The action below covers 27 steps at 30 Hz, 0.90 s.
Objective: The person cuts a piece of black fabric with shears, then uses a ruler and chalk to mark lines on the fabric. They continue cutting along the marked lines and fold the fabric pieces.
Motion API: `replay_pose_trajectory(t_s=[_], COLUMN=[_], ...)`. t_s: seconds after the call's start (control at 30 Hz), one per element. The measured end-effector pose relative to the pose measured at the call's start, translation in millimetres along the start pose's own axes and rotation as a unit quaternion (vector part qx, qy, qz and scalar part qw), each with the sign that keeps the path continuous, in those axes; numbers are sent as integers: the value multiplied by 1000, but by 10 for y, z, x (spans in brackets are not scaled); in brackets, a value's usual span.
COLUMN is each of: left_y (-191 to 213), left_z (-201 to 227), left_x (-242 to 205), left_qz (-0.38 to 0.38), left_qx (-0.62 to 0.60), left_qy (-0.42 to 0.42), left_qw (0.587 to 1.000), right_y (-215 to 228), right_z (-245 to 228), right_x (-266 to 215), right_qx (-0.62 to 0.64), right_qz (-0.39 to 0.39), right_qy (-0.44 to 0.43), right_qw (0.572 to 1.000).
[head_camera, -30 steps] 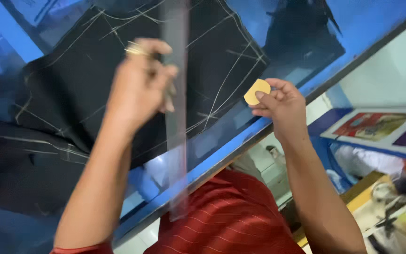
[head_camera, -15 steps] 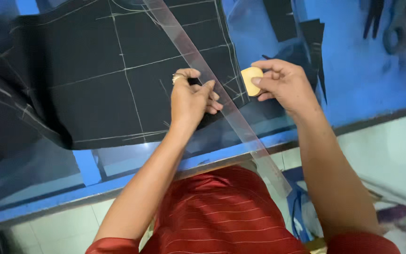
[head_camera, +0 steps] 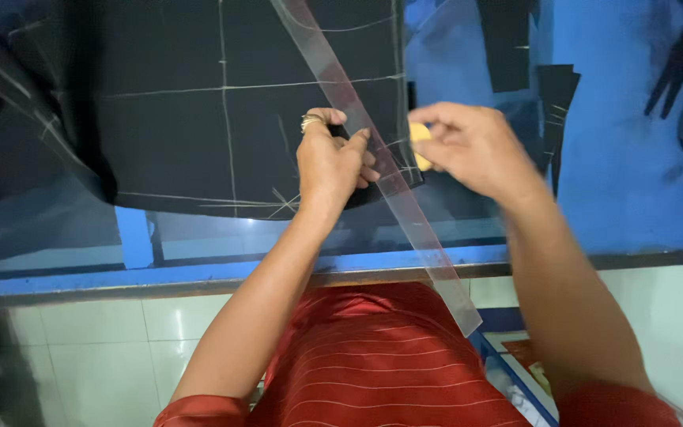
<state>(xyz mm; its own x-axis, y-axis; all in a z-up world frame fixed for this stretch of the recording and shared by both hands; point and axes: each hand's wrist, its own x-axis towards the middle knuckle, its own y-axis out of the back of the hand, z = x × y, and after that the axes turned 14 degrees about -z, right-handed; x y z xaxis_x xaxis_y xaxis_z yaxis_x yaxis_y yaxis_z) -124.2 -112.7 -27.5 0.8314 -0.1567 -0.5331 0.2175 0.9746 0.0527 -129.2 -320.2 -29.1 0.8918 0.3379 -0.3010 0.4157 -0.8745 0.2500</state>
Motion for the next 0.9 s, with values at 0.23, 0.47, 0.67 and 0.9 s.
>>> replay_pose_trajectory(t_s=[0.23,0.47,0.67,0.9], left_y=[569,1344,1291,1320], left_z=[-129,-506,-395,-522], left_x=[-228,-619,-621,-578], left_qz=[25,86,55,30], left_qx=[-100,-152,-113,-105], left_qy=[-15,26,28,-5], left_qw=[995,984,992,994], right_y=[9,-180,-376,-1000], right_z=[-106,-117,-154,-538], right_x=[14,89,84,246], right_qx=[182,363,155,-11], right_qz=[21,104,159,217], right_qy=[-91,-75,-103,-7], right_qw=[979,923,970,976])
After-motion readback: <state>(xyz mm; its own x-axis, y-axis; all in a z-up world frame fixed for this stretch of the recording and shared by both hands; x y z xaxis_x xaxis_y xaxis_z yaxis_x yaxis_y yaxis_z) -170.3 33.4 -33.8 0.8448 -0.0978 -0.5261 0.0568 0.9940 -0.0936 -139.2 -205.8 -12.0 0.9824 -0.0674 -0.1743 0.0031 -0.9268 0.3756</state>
